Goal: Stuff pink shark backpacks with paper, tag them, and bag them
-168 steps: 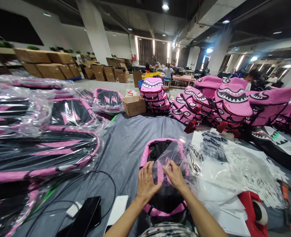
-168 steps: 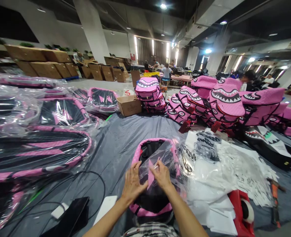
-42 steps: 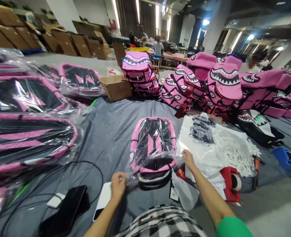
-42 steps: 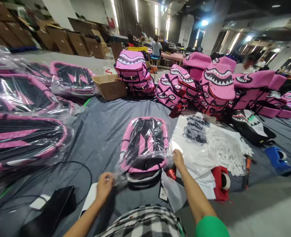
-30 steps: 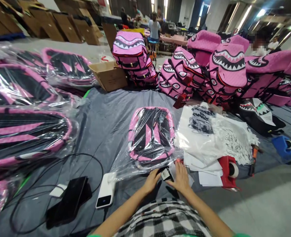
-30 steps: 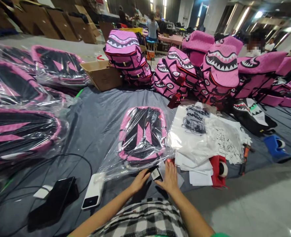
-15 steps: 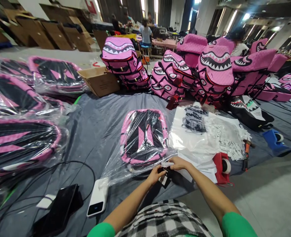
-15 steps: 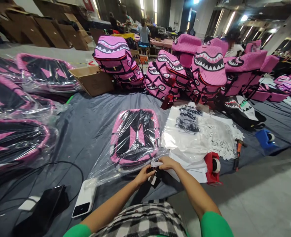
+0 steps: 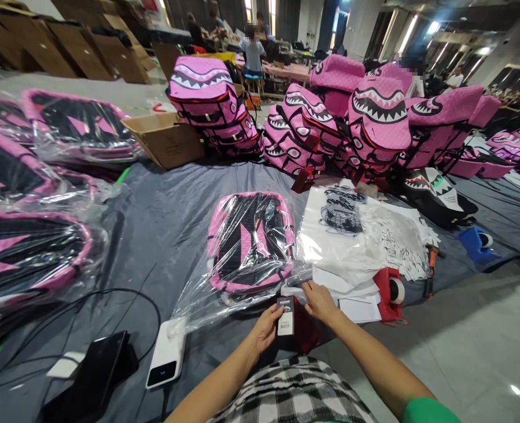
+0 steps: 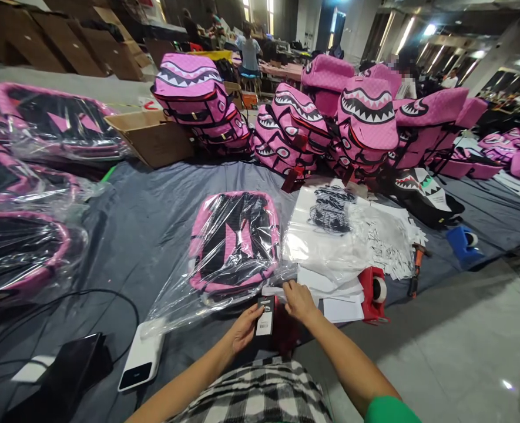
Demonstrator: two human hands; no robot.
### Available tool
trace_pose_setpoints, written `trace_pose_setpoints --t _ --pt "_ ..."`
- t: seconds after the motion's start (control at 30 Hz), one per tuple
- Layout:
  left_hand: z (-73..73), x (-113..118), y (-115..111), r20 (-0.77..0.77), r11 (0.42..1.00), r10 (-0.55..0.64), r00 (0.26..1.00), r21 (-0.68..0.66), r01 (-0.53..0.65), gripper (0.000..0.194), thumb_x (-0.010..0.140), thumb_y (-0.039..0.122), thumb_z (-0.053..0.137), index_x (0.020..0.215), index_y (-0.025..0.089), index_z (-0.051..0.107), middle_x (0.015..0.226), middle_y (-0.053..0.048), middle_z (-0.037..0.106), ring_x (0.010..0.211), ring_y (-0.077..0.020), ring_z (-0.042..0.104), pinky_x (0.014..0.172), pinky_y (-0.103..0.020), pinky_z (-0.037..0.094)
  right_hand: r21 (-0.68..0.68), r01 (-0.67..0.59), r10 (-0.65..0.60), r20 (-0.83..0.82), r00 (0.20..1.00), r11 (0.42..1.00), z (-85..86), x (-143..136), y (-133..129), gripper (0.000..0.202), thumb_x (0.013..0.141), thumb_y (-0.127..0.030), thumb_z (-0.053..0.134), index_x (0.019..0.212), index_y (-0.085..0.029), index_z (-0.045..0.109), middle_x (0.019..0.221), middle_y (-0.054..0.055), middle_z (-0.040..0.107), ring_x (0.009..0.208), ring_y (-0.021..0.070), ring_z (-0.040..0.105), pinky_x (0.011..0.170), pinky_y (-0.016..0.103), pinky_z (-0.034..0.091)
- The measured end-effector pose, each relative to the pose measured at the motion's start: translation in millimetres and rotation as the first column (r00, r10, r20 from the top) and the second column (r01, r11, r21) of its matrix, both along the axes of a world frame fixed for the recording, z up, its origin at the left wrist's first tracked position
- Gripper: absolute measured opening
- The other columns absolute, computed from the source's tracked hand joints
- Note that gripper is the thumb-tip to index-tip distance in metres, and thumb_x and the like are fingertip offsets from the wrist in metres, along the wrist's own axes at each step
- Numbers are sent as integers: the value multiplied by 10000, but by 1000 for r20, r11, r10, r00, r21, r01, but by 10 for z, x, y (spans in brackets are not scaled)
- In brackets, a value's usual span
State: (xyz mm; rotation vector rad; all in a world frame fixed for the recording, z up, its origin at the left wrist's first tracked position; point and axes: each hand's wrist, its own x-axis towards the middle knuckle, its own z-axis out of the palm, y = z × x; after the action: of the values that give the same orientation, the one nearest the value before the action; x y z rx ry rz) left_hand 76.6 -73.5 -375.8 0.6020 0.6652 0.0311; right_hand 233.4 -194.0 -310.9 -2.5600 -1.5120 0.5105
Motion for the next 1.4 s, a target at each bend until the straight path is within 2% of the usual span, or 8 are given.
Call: trace_pose_setpoints --t 0.1,0.23,0.33,0.47,0.77,0.97,1.23,1.4 --pt "-36 -36 -15 -7 999 10 1000 -32 -10 370 662 310 895 949 154 721 870 -56 768 737 -163 717 748 -272 568 25 110 -109 -49 993 994 -86 -183 -118 463 823 -98 583 1274 -171 503 1231 165 583 1090 301 596 938 419 452" --pt "-81 -23 1 -8 999 -9 1000 -44 9 367 672 293 889 957 135 719 878 -71 767 741 -168 718 731 -262 559 70 328 -286 -345 894 942 -272 -369 -198 334 898 -109 492 1209 -187 589 1178 149 622 1157 299 572 1032 477 399" --pt "-104 23 5 -19 999 -40 999 -37 39 397 617 301 921 900 116 712 809 -79 756 675 -168 704 676 -267 552 33 319 -248 -554 794 947 -395 -453 -223 182 943 -262 517 964 -197 685 945 69 699 957 265 652 871 388 502" --pt "-129 98 -27 -38 999 -39 999 12 40 434 556 343 946 827 127 684 731 -54 735 615 -157 679 639 -272 545 15 316 -187 -779 598 949 -496 -481 -261 397 975 -458 443 857 -177 697 715 22 687 742 213 665 686 323 537" --pt "-240 4 19 -127 971 103 987 226 -72 462 460 358 953 690 162 604 621 29 678 561 -118 621 585 -229 488 -46 497 -279 -870 407 867 -735 -252 -595 286 893 -458 460 857 -193 562 635 0 652 579 159 653 592 273 508" --pt "-166 -21 11 -141 974 24 990 225 8 506 487 457 935 808 163 678 735 -14 728 630 -153 654 639 -274 518 63 604 -271 -853 445 794 -838 -430 -420 363 839 -527 588 1017 -212 612 979 54 694 892 197 648 718 293 503" --pt "-94 -150 62 -135 960 -108 985 244 139 522 504 537 923 787 142 734 679 -31 703 580 -137 600 597 -253 457 125 616 -275 -814 512 778 -915 -552 -299 477 622 -584 775 700 -205 497 652 -54 485 653 130 443 616 249 367" --pt "-80 -125 48 -96 934 -173 980 300 194 601 581 637 847 935 159 758 841 -78 753 749 -193 666 751 -300 504 159 612 -289 -772 567 775 -942 -543 -419 525 818 -712 494 645 -219 435 622 -45 424 634 132 402 608 250 343"
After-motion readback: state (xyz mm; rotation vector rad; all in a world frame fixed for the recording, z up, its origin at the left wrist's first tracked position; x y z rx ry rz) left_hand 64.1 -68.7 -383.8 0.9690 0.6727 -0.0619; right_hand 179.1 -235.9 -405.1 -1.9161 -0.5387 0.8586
